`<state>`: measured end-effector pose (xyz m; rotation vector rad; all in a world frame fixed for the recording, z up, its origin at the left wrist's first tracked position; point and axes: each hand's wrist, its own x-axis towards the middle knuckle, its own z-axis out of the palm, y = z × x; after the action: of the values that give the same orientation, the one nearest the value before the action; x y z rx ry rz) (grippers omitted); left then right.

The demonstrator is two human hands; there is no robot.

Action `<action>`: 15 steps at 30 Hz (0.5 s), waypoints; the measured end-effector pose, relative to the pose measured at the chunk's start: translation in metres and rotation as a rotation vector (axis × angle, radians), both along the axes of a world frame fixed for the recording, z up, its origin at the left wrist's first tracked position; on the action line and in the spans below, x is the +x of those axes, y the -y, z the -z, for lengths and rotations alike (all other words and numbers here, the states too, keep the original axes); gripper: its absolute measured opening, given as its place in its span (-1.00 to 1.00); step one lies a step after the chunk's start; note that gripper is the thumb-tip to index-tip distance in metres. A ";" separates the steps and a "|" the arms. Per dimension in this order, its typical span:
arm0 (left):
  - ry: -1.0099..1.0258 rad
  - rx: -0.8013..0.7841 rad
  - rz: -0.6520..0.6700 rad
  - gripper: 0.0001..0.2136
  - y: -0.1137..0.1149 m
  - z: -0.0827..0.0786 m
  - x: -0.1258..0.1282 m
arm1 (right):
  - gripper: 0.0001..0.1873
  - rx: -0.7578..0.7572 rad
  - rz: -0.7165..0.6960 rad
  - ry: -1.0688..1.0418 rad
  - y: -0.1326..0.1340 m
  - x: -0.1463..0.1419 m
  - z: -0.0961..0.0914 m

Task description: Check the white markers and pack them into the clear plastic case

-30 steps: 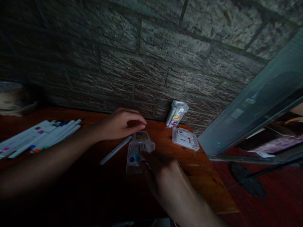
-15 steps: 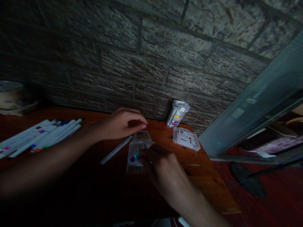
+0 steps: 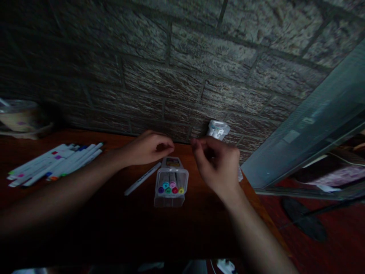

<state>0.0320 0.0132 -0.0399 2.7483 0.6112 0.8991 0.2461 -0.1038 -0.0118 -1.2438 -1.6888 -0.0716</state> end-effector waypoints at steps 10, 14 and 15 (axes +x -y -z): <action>-0.130 -0.123 -0.308 -0.85 -0.010 0.024 -0.026 | -0.59 -0.113 0.043 -0.059 -0.082 0.032 0.101; -0.249 -0.136 -0.538 -0.79 0.009 0.036 -0.059 | -0.61 -0.119 0.009 -0.032 -0.077 0.037 0.104; -0.273 -0.132 -0.604 -0.78 0.014 0.040 -0.072 | -0.60 -0.125 0.017 -0.012 -0.078 0.038 0.104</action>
<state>-0.0395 -0.0009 -0.0798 2.6109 1.5434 0.5432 0.2840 -0.0257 -0.1156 -1.3491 -1.6935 0.0320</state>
